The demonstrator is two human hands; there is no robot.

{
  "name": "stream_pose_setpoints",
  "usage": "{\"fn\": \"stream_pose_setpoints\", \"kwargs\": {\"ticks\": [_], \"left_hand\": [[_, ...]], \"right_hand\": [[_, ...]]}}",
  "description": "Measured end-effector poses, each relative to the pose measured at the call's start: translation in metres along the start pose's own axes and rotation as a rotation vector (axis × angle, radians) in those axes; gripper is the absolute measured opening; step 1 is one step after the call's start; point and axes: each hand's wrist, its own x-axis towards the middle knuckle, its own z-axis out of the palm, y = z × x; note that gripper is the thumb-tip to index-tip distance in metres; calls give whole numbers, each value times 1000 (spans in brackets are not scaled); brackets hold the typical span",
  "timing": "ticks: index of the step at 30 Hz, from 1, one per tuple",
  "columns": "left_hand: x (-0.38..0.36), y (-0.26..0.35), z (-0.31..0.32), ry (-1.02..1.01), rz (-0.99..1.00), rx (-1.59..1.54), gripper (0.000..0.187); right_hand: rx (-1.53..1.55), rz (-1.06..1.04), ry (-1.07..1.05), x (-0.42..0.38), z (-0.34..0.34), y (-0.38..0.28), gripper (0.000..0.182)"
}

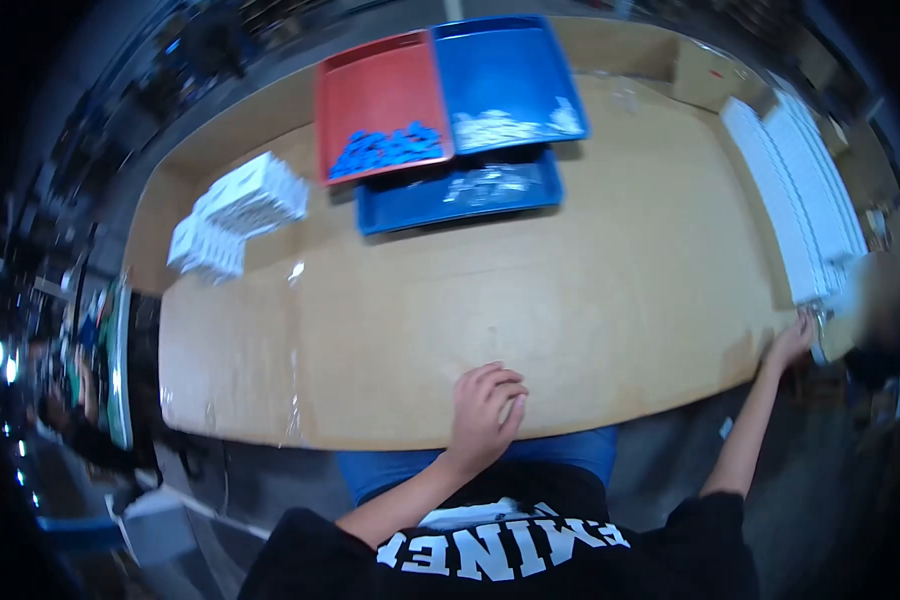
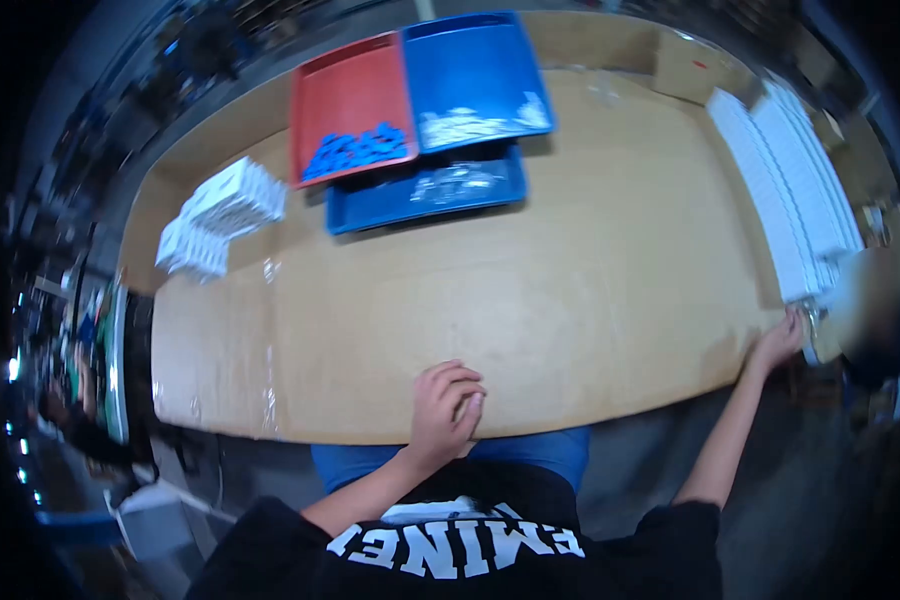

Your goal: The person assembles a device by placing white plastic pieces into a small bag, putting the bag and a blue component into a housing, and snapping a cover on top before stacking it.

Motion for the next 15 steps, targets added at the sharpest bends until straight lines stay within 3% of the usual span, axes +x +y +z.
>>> {"fn": "stream_pose_setpoints", "kwargs": {"ticks": [1,6,8,10,14,15], "left_hand": [[3,1,-3,19,-1,-44,5],[-4,-10,-18,72,-109,-299,17],[-5,-19,-37,22,-119,-395,18],[0,-37,-65,27,-151,-384,19],[1,-127,-134,190,-66,39,15],[-1,-150,-157,215,-86,121,14]], "right_hand": [[264,121,11,-26,8,-17,41],[285,-16,-391,-136,-20,-142,37],[568,-33,-560,-169,-21,-179,28],[488,-50,-678,-189,-28,-235,28],[331,-170,-873,-206,-14,-306,25],[384,-304,-896,-212,-8,-343,22]]}}
